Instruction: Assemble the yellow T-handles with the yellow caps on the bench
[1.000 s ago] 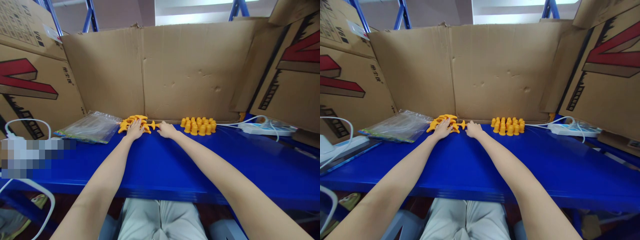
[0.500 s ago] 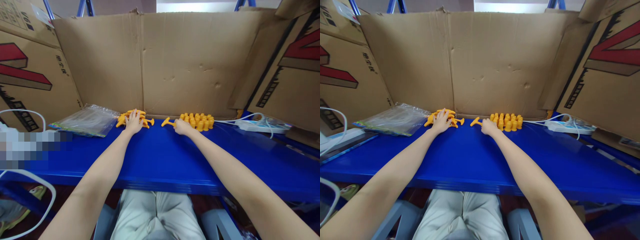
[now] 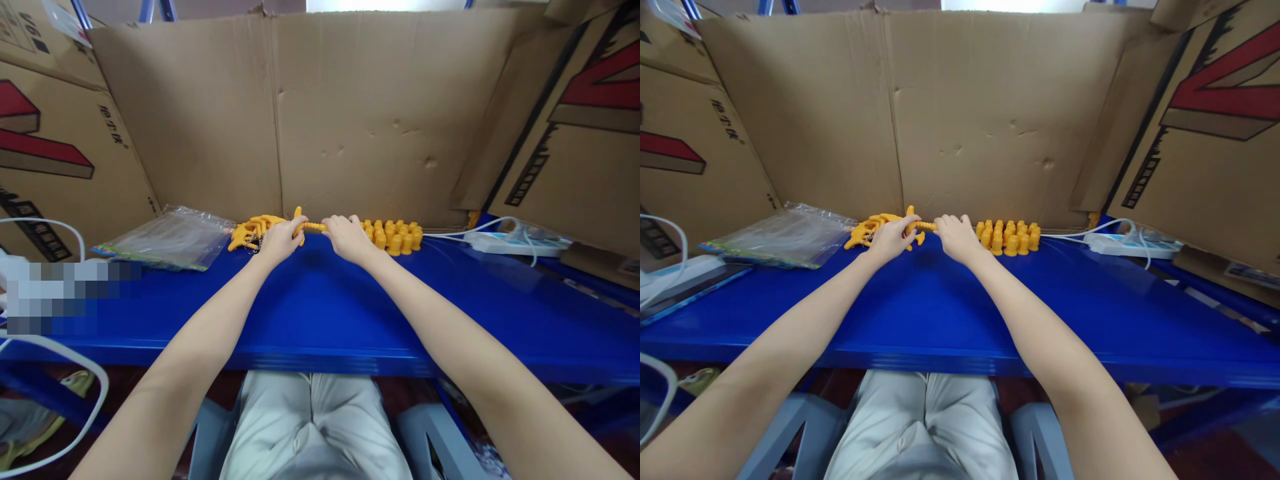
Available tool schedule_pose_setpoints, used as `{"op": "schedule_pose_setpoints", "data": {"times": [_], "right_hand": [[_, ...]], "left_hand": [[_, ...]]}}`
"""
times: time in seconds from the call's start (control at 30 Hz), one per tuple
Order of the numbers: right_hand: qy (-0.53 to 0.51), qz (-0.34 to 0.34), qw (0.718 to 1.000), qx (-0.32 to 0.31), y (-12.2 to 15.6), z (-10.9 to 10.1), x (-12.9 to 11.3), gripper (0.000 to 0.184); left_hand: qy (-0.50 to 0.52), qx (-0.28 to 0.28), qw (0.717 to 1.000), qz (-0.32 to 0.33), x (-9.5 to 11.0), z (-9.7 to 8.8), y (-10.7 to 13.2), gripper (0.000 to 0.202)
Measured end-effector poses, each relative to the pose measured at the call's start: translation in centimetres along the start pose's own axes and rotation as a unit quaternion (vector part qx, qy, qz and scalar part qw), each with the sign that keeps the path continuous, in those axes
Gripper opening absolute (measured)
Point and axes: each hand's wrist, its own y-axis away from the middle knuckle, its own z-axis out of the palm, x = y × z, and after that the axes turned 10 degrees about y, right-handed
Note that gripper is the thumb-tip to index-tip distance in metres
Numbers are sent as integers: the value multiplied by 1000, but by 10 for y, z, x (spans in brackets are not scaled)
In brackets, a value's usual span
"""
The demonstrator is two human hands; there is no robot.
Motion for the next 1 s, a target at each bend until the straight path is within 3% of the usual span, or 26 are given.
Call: {"op": "schedule_pose_setpoints", "data": {"times": [0.17, 0.37, 0.5, 0.67, 0.8, 1.0], "right_hand": [[34, 22, 999, -3, -1, -9, -1, 28], [66, -2, 998, 20, 1, -18, 0, 36], [39, -17, 999, 17, 1, -13, 1, 28], [-44, -6, 996, -79, 0, 3, 1, 29], [-42, 10, 991, -124, 0, 0, -1, 23], [-43, 13, 993, -108, 0, -4, 1, 20]], "left_hand": [[78, -6, 997, -13, 0, 4, -3, 36], [243, -84, 961, -100, -1, 11, -7, 35], [127, -50, 989, -57, -3, 6, -4, 37], [-23, -45, 999, -13, -2, 1, 1, 35], [-50, -67, 997, -1, 3, 2, 2, 35], [-44, -74, 996, -7, 5, 1, 1, 36]]}}
